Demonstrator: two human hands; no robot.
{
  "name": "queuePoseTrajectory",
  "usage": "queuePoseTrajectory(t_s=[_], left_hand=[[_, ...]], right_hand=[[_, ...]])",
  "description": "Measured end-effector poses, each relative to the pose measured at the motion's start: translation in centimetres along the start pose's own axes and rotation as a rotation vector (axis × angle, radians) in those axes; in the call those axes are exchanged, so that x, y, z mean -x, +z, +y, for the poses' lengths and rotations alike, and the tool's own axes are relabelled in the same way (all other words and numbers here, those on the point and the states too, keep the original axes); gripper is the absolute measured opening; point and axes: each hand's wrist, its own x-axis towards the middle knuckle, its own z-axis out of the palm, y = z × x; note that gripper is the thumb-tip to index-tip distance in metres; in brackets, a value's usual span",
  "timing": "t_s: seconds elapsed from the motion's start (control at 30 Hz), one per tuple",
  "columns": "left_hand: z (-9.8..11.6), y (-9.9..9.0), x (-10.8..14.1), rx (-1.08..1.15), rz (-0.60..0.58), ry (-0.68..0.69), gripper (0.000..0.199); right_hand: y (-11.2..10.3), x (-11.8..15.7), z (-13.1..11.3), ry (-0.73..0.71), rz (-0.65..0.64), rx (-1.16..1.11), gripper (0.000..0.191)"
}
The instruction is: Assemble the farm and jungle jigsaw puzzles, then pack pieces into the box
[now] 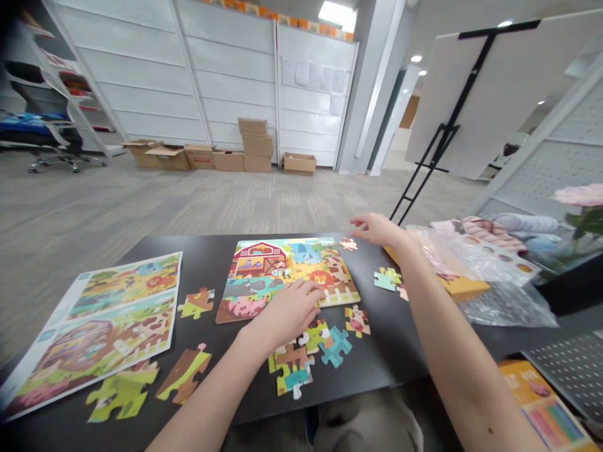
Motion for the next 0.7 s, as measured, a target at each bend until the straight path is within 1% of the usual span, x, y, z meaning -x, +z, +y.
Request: queuePoseTrajectory(t_s=[0.07, 0.13, 0.2, 0.27, 0.37, 0.43, 0.7], left_hand=[[-0.1, 0.1, -0.1, -0.003, 0.009, -0.001, 0.020], [-0.2, 0.2, -0.1, -0.004, 0.021, 0.001, 0.021], [-0.3, 0.3, -0.2, 0.003, 0.018, 0.007, 0.022], [-0.3, 0.4, -0.3, 0.016, 0.006, 0.008, 0.023], [-0.4, 0.5, -0.4, 0.026, -0.003, 0.006, 0.024], [-0.4, 0.5, -0.4, 0.023, -0.009, 0.014, 0.024], [-0.6, 0.4, -0.1, 0.033, 0.019, 0.024, 0.025]], right_hand=[[-1.3, 2.2, 0.7, 0.084, -0.133, 0.128, 0.043], [-1.6, 4.3, 1.2, 0.125, -0.264, 0.238, 0.037], [-0.8, 6.2, 1.5, 0.134, -0.375, 0.306, 0.031], [0.4, 7.7, 1.6, 0.154, -0.431, 0.331, 0.030], [2.2, 9.1, 1.7, 0.212, -0.385, 0.322, 0.042], [2.9, 9.5, 1.8, 0.235, -0.344, 0.309, 0.048], [3.8, 9.1, 3.5, 0.216, -0.319, 0.188, 0.057]])
